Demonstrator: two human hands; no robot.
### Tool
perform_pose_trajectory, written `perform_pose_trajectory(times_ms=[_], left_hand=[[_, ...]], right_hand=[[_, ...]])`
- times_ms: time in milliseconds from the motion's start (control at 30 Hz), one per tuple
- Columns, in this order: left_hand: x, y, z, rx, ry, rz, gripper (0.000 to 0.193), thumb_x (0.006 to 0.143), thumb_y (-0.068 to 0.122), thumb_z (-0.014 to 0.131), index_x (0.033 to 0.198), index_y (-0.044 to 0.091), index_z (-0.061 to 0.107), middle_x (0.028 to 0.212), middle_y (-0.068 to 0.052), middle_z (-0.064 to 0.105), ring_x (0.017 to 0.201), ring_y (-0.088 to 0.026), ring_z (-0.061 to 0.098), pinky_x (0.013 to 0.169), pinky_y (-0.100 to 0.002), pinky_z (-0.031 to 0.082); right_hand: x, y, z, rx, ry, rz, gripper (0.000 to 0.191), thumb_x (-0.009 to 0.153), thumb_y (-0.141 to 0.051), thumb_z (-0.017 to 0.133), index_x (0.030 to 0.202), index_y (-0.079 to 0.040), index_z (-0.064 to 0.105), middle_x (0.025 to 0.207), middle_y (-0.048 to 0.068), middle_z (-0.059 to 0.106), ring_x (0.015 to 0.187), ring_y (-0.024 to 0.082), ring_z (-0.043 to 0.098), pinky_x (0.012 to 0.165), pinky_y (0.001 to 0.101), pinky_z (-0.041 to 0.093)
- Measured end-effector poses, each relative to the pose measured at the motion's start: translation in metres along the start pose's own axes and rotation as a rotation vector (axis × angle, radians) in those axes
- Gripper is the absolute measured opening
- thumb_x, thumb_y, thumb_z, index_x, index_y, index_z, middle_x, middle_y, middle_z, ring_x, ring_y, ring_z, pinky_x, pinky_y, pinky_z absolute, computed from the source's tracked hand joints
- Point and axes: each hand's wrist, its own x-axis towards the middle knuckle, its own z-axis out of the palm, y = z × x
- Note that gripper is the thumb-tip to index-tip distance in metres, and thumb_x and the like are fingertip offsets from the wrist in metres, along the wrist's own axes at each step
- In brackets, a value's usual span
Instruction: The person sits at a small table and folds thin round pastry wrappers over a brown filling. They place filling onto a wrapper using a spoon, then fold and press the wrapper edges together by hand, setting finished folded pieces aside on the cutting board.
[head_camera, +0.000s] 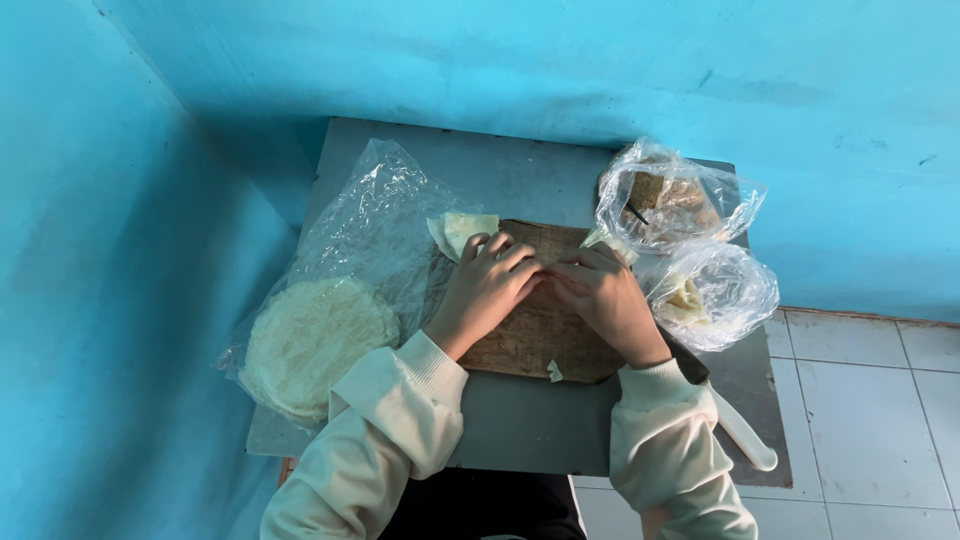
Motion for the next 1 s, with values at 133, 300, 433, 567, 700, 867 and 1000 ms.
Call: perform_pose_trajectory(times_ms=[133, 300, 433, 567, 700, 867, 1000], left_hand=[[0.0038, -0.003, 0.002, -0.022, 0.014, -0.018, 0.017, 0.091, 0.027, 0.079, 0.097, 0.012, 0.077, 0.108, 0.004, 0.069, 0.11, -0.021, 0.058, 0.102, -0.042, 0.041], [0.0054, -0.0018, 0.0, -0.009, 0.021, -0.018, 0.016, 0.089, 0.026, 0.079, 0.095, 0.011, 0.077, 0.109, 0.004, 0.07, 0.11, -0.021, 0.058, 0.104, -0.044, 0.04], [0.0062, -0.001, -0.0016, 0.003, -0.008, -0.022, 0.016, 0.091, 0.025, 0.076, 0.099, 0.012, 0.077, 0.109, 0.004, 0.07, 0.111, -0.022, 0.058, 0.104, -0.044, 0.039], [0.0046, -0.0039, -0.0031, 0.002, 0.016, -0.042, 0.022, 0.091, 0.026, 0.074, 0.109, 0.013, 0.077, 0.109, 0.002, 0.069, 0.111, -0.023, 0.057, 0.104, -0.044, 0.037], [0.0008, -0.007, -0.003, -0.052, -0.021, -0.076, 0.017, 0.093, 0.027, 0.073, 0.105, 0.015, 0.076, 0.107, 0.002, 0.07, 0.113, -0.023, 0.057, 0.105, -0.046, 0.037], [-0.0018, -0.0074, 0.001, 0.001, -0.009, -0.055, 0.016, 0.094, 0.025, 0.072, 0.106, 0.015, 0.076, 0.108, 0.002, 0.07, 0.115, -0.021, 0.057, 0.109, -0.045, 0.036], [-0.0026, -0.0074, 0.0034, -0.017, -0.039, -0.078, 0.015, 0.095, 0.024, 0.072, 0.106, 0.015, 0.076, 0.109, 0.002, 0.07, 0.115, -0.021, 0.057, 0.109, -0.045, 0.035]], right_hand=[[-0.0005, 0.0042, 0.005, 0.063, 0.072, 0.044, 0.021, 0.086, -0.008, 0.078, 0.107, -0.006, 0.078, 0.107, 0.01, 0.073, 0.098, 0.03, 0.067, 0.088, 0.0396, 0.055], [-0.0051, 0.0035, 0.0049, 0.041, 0.116, -0.006, 0.023, 0.081, -0.01, 0.081, 0.104, -0.007, 0.079, 0.105, 0.009, 0.073, 0.096, 0.028, 0.067, 0.087, 0.0389, 0.054], [-0.0059, 0.0011, 0.005, -0.024, 0.084, -0.021, 0.022, 0.081, -0.01, 0.082, 0.103, -0.008, 0.079, 0.104, 0.006, 0.074, 0.095, 0.027, 0.067, 0.087, 0.0391, 0.053], [-0.0041, 0.0026, 0.0061, -0.068, 0.061, -0.008, 0.024, 0.081, -0.009, 0.081, 0.104, -0.009, 0.079, 0.105, 0.006, 0.074, 0.097, 0.028, 0.066, 0.089, 0.0393, 0.053], [-0.0037, 0.0041, 0.0083, -0.06, 0.068, -0.003, 0.022, 0.082, -0.01, 0.081, 0.104, -0.009, 0.079, 0.106, 0.007, 0.074, 0.097, 0.028, 0.066, 0.089, 0.0399, 0.052], [-0.0024, 0.0035, 0.0096, -0.084, 0.069, 0.006, 0.02, 0.083, -0.012, 0.08, 0.104, -0.01, 0.079, 0.105, 0.006, 0.072, 0.098, 0.027, 0.065, 0.09, 0.0404, 0.051], [-0.0031, 0.0011, 0.0081, -0.108, 0.07, -0.006, 0.021, 0.084, -0.011, 0.08, 0.106, -0.01, 0.08, 0.105, 0.005, 0.071, 0.095, 0.025, 0.063, 0.089, 0.0398, 0.051]])
